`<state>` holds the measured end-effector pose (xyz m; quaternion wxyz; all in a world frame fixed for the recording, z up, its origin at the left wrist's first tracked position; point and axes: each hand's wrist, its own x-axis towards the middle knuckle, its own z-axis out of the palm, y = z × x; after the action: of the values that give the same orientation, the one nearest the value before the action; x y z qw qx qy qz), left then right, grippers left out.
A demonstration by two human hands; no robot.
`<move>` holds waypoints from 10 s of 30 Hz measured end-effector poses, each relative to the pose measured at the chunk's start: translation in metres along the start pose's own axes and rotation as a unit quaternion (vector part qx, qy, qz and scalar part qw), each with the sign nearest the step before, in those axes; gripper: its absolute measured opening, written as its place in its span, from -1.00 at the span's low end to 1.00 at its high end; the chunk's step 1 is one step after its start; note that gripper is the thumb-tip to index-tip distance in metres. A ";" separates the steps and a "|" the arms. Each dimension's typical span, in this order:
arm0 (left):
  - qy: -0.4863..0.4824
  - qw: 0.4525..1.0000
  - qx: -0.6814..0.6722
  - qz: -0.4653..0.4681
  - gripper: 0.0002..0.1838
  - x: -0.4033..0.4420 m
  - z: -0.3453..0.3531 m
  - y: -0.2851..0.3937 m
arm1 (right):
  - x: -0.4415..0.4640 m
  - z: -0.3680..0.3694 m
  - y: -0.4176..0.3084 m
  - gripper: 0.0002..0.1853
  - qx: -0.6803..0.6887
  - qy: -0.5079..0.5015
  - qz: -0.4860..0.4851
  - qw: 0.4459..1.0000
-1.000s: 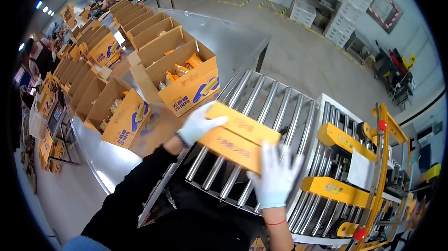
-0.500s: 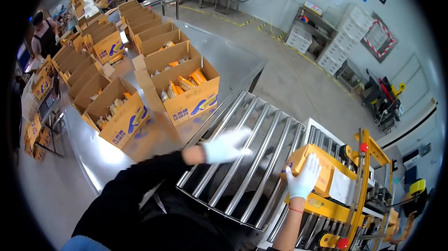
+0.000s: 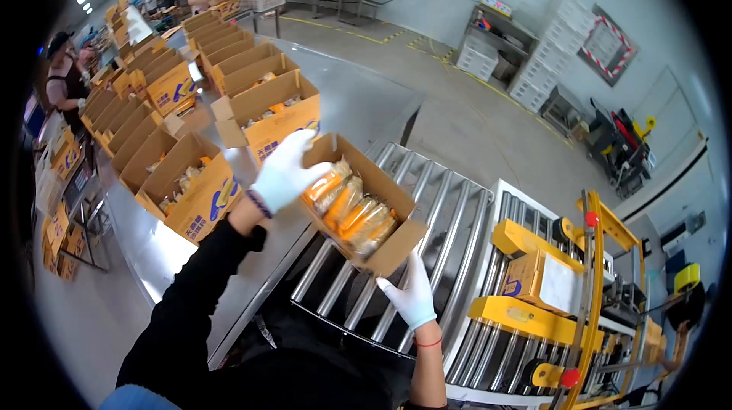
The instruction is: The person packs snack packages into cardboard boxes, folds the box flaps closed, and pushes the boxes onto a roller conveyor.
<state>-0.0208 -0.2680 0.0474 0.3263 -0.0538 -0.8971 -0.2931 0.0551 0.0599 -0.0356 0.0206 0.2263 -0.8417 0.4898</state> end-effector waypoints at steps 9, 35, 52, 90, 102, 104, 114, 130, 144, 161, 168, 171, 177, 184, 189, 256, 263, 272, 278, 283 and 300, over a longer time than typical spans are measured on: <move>-0.130 0.986 -0.103 -0.024 -0.42 -0.028 -0.029 0.002 | 0.033 -0.008 -0.036 -0.22 -0.294 -0.047 -0.127 0.946; -0.158 0.908 -0.362 -0.139 -0.35 -0.074 0.232 0.128 | 0.038 -0.078 0.007 0.16 -0.486 0.028 0.079 0.870; -0.254 0.849 0.380 -0.264 -0.47 -0.122 -0.139 -0.056 | -0.014 -0.061 0.030 -0.51 -0.211 0.124 0.019 0.969; -0.005 0.927 -0.286 -0.242 -0.53 -0.087 0.122 0.039 | 0.004 -0.035 -0.029 0.12 -0.462 0.009 0.018 0.887; -0.323 0.927 -0.179 0.066 -0.29 -0.040 0.053 0.081 | 0.012 -0.103 0.059 -0.29 -0.540 0.163 0.089 0.821; -0.096 0.994 -0.008 0.053 -0.30 -0.016 0.011 0.027 | 0.006 -0.108 0.073 -0.37 -0.533 0.192 0.077 0.820; -0.341 0.922 -0.174 -0.063 -0.53 0.030 0.011 0.012 | 0.003 0.009 -0.036 -0.15 -0.071 -0.103 0.055 0.991; -0.269 0.954 -0.017 0.129 -0.44 -0.004 0.077 0.031 | 0.052 -0.045 -0.027 -0.42 0.075 0.033 0.182 0.980; -0.057 0.949 -0.227 -0.211 -0.42 -0.024 0.151 0.054 | 0.020 -0.045 -0.018 0.14 -0.432 0.048 0.024 0.900; -0.070 0.956 0.285 0.012 -0.57 -0.007 -0.049 -0.049 | -0.001 -0.124 0.064 -0.43 -0.561 0.127 0.027 0.818; -0.308 0.935 0.058 0.164 -0.71 0.004 0.003 0.001 | -0.019 -0.005 0.038 -0.34 -0.218 -0.136 -0.049 0.965; -0.146 0.973 -0.179 -0.017 -0.66 0.014 -0.011 0.040 | -0.030 0.005 0.004 -0.15 -0.128 -0.071 0.002 0.989; -0.324 0.920 -0.175 -0.136 -0.40 -0.022 -0.051 -0.003 | -0.005 -0.021 -0.045 0.07 -0.076 0.075 -0.044 0.993; -0.326 0.937 -0.009 0.124 -0.46 -0.019 0.015 0.034 | 0.034 -0.021 -0.027 -0.62 0.026 -0.027 -0.026 0.999; -0.152 0.979 0.065 0.122 -0.37 -0.021 0.069 0.025 | 0.084 -0.031 -0.032 -0.09 -0.314 0.031 -0.122 0.941; -0.217 0.971 -0.051 -0.082 -0.17 -0.036 0.035 -0.042 | 0.090 0.010 -0.145 -0.36 -0.319 -0.106 0.111 0.935; -0.393 0.758 -0.469 -0.224 -0.33 -0.033 0.062 -0.056 | 0.011 0.028 -0.079 0.14 -0.387 -0.065 0.008 0.920; -0.492 0.721 -0.484 -0.064 -0.30 -0.073 0.191 0.125 | 0.039 -0.065 0.039 0.16 -0.556 0.087 0.087 0.822; -0.198 0.960 -0.187 0.059 -0.43 -0.011 0.067 0.017 | 0.009 -0.108 0.058 -0.19 -0.527 0.139 0.079 0.835; -0.123 0.886 0.446 -0.010 -0.59 0.064 -0.032 -0.139 | 0.002 -0.126 0.057 -0.46 -0.566 0.157 0.109 0.802; -0.408 0.891 -0.190 0.058 -0.64 0.018 -0.003 -0.012 | 0.038 -0.017 -0.012 -0.47 -0.270 0.016 -0.134 0.953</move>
<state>-0.0369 -0.2807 0.0547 -0.0689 -0.2822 -0.8734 -0.3908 0.0225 0.0560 -0.0074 0.1600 0.3146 -0.9041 0.2410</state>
